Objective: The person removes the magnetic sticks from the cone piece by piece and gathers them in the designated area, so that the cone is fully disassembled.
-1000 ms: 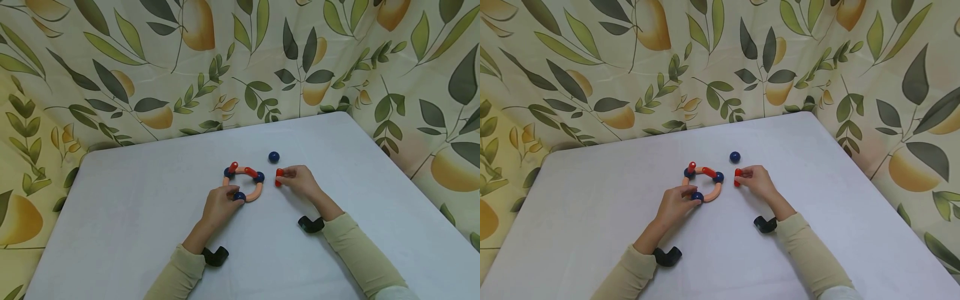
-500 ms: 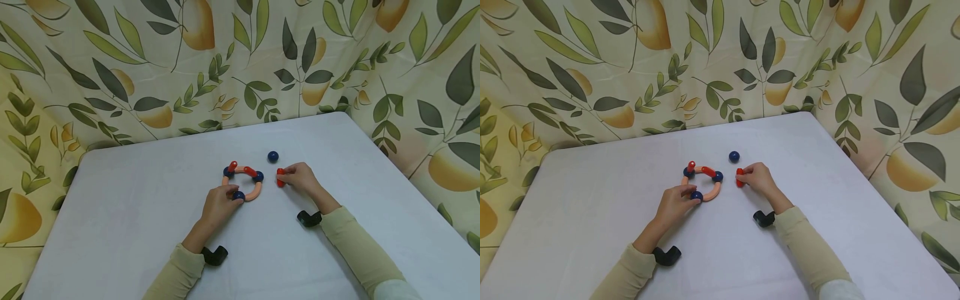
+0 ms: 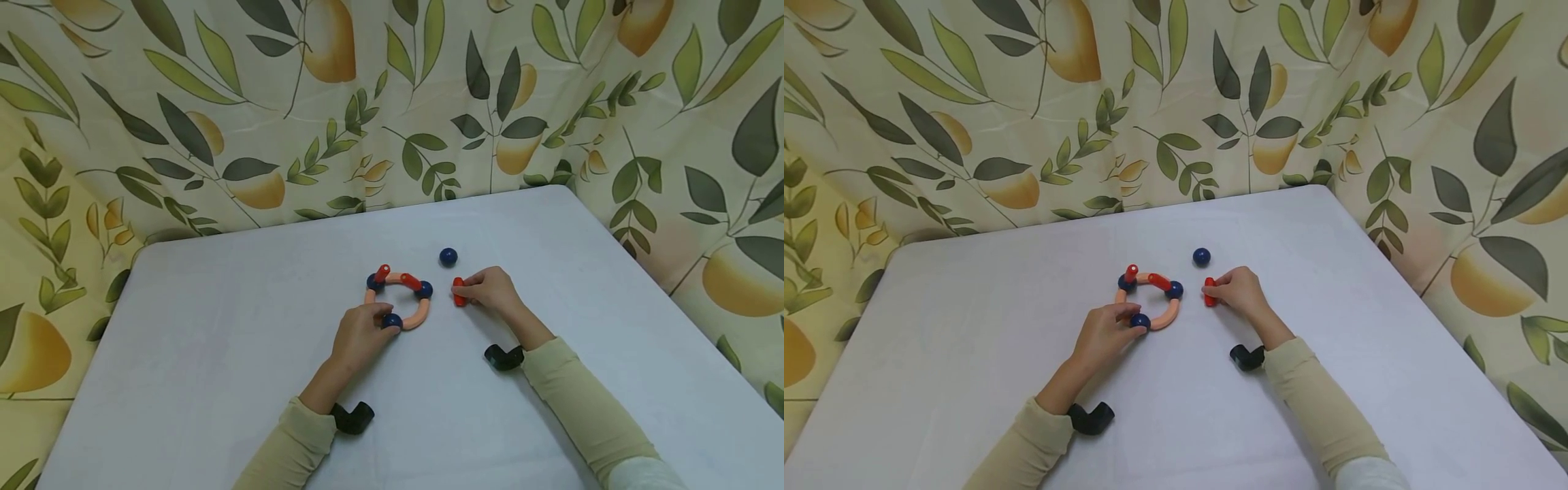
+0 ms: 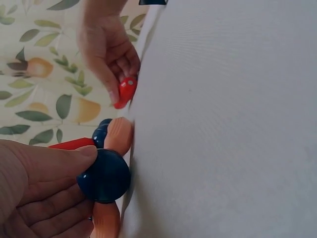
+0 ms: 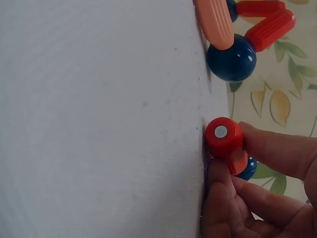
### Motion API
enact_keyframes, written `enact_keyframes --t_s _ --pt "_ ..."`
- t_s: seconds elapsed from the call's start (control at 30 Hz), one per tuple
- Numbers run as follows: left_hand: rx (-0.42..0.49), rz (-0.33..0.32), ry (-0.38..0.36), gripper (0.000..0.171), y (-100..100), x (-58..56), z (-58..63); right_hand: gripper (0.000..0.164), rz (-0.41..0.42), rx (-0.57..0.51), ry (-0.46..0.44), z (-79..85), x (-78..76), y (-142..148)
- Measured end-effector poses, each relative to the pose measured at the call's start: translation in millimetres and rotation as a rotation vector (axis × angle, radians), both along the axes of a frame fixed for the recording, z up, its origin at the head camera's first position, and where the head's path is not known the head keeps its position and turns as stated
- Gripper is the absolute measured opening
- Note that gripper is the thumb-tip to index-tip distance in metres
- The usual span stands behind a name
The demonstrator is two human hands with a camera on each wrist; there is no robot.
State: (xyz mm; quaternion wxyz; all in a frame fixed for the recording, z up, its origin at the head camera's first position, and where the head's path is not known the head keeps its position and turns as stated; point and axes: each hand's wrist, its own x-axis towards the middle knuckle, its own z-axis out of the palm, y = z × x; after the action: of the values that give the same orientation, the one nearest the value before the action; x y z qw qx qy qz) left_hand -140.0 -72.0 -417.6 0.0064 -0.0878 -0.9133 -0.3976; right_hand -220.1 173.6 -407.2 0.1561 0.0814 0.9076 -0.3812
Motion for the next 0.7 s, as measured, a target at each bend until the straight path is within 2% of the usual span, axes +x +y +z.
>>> enact_keyframes --t_s 0.23,0.33,0.5,0.6,0.7 --pt "-0.049 0.010 -0.026 0.036 1.7 1.7 2.9 0.037 0.021 -0.010 0.027 0.2 1.7 1.1" --pt "-0.048 0.001 -0.036 0.037 1.7 2.8 4.1 0.041 0.020 -0.010 0.035 0.5 3.3 2.8" --pt "0.001 0.009 -0.056 0.035 -1.2 1.9 6.6 0.045 -0.021 -0.025 0.048 5.4 4.5 4.0" --pt "0.049 0.035 -0.064 0.034 -5.1 -2.8 8.7 0.043 -0.037 -0.048 0.102 9.8 3.2 1.8" --pt "0.117 0.058 -0.082 0.034 -9.3 -10.8 11.1 0.041 -0.019 -0.096 0.174 14.2 2.3 -5.0"
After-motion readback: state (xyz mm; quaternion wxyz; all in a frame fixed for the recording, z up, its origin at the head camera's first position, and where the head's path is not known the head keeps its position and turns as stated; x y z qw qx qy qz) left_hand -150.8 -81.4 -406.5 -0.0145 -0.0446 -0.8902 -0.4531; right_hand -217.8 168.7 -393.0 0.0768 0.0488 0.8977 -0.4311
